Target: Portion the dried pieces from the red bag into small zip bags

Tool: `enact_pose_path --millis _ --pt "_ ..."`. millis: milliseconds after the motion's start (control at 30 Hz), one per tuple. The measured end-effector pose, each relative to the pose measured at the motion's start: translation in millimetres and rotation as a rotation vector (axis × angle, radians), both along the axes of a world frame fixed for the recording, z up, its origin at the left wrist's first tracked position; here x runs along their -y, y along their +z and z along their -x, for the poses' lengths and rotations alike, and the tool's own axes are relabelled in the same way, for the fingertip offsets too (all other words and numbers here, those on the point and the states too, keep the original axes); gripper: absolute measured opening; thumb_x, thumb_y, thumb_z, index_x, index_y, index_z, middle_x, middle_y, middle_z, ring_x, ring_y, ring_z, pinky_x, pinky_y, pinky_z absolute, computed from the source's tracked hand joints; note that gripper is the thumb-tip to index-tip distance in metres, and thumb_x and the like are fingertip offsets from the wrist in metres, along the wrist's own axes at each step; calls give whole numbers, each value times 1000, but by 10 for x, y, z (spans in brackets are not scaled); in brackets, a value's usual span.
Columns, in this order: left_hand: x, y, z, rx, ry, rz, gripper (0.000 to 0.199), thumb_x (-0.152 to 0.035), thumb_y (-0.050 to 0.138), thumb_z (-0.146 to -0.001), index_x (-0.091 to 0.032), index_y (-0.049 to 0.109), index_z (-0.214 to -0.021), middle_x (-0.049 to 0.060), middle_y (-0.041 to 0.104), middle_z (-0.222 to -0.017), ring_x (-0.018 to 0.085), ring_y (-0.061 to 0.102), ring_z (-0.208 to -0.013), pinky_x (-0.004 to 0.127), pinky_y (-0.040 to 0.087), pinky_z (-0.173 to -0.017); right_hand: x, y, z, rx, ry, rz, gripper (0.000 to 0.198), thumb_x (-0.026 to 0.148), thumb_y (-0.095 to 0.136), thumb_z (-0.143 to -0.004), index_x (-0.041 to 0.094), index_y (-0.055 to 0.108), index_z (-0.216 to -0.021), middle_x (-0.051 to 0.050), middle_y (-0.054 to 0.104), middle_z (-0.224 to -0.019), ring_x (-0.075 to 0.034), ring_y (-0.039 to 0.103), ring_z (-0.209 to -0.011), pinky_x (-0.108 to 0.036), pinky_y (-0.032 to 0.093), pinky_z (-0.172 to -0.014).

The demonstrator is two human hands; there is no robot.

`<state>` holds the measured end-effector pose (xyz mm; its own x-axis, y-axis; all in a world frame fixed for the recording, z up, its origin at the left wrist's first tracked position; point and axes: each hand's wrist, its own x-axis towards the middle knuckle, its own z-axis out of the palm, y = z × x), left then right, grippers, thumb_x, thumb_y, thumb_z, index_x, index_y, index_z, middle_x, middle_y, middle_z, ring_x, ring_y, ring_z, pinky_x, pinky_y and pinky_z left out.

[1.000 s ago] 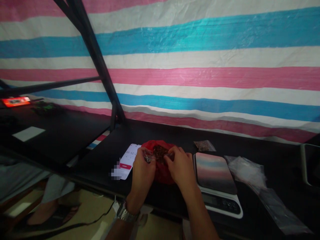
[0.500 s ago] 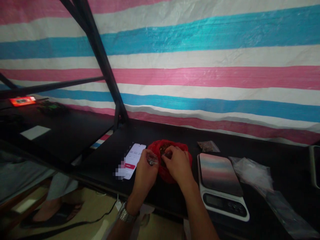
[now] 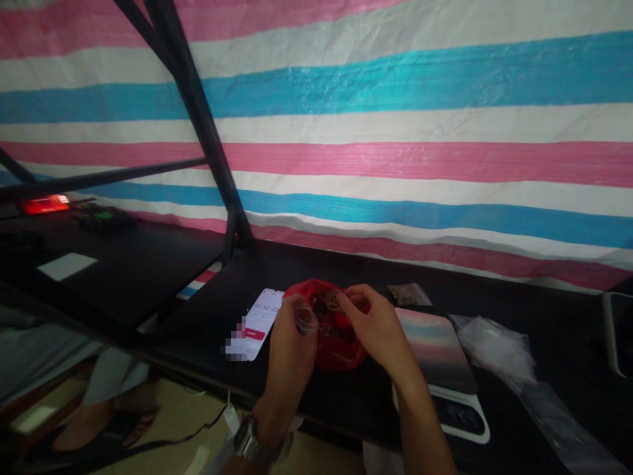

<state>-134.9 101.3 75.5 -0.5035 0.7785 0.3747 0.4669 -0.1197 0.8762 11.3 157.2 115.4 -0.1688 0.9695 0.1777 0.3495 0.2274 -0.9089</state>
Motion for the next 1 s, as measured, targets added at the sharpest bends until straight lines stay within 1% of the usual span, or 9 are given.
enact_pose_path --millis 100,233,333,433,533,633,733,833,1000 --pt "-45 -50 -82 48 -54 59 40 1 61 -82 -20 61 -116 10 70 -109 27 68 -102 43 54 -92 75 106 26 -32 10 -18 27 49 70 -87 23 74 -91 -5 80 -87 -23 74 -82 -35 56 -76" --pt "-101 -63 -140 97 -86 79 34 -3 63 -83 -21 60 -112 9 71 -108 26 69 -99 41 54 -87 144 125 93 -1 12 4 22 45 70 -89 24 74 -91 -4 79 -89 -23 74 -85 -38 55 -83" --pt "-140 -72 -185 102 -109 81 36 -4 63 -84 -20 59 -116 10 71 -110 28 69 -103 42 54 -90 162 137 106 105 12 -93 9 31 75 -84 25 75 -91 -4 79 -94 -25 73 -93 -42 53 -91" --pt "-165 -85 -234 88 -120 73 40 -4 63 -83 -20 58 -119 11 72 -115 28 69 -108 43 53 -95 161 147 89 172 -9 -192 13 23 77 -79 27 76 -91 -3 78 -99 -27 71 -102 -46 49 -98" --pt "-169 -79 -259 104 -119 68 36 -7 64 -85 -21 59 -118 11 73 -114 27 70 -106 41 55 -93 137 104 59 55 15 -93 10 31 75 -84 26 75 -93 -3 78 -96 -25 72 -94 -43 53 -93" --pt "-161 -63 -249 113 -111 89 32 -8 63 -87 -21 58 -115 11 73 -110 27 71 -105 41 55 -91 116 57 35 -55 27 13 14 37 71 -89 24 73 -93 -4 78 -92 -23 73 -87 -39 55 -87" --pt "-155 -64 -228 104 -139 80 33 -6 61 -86 -20 57 -116 12 72 -114 29 70 -108 44 54 -95 127 83 36 21 32 -67 11 28 76 -85 25 74 -95 -3 78 -97 -24 72 -94 -40 52 -90" --pt "-155 -86 -214 129 -146 59 39 -4 62 -83 -20 57 -118 12 71 -117 29 70 -111 45 54 -97 158 138 63 134 42 -182 18 16 79 -79 27 76 -92 -1 77 -100 -25 70 -102 -42 49 -95" --pt "-157 -108 -191 168 -146 53 41 -5 63 -82 -20 57 -120 13 71 -120 29 70 -113 46 54 -99 171 128 101 136 5 -154 15 22 80 -82 27 77 -95 -2 77 -102 -25 71 -102 -43 50 -93"
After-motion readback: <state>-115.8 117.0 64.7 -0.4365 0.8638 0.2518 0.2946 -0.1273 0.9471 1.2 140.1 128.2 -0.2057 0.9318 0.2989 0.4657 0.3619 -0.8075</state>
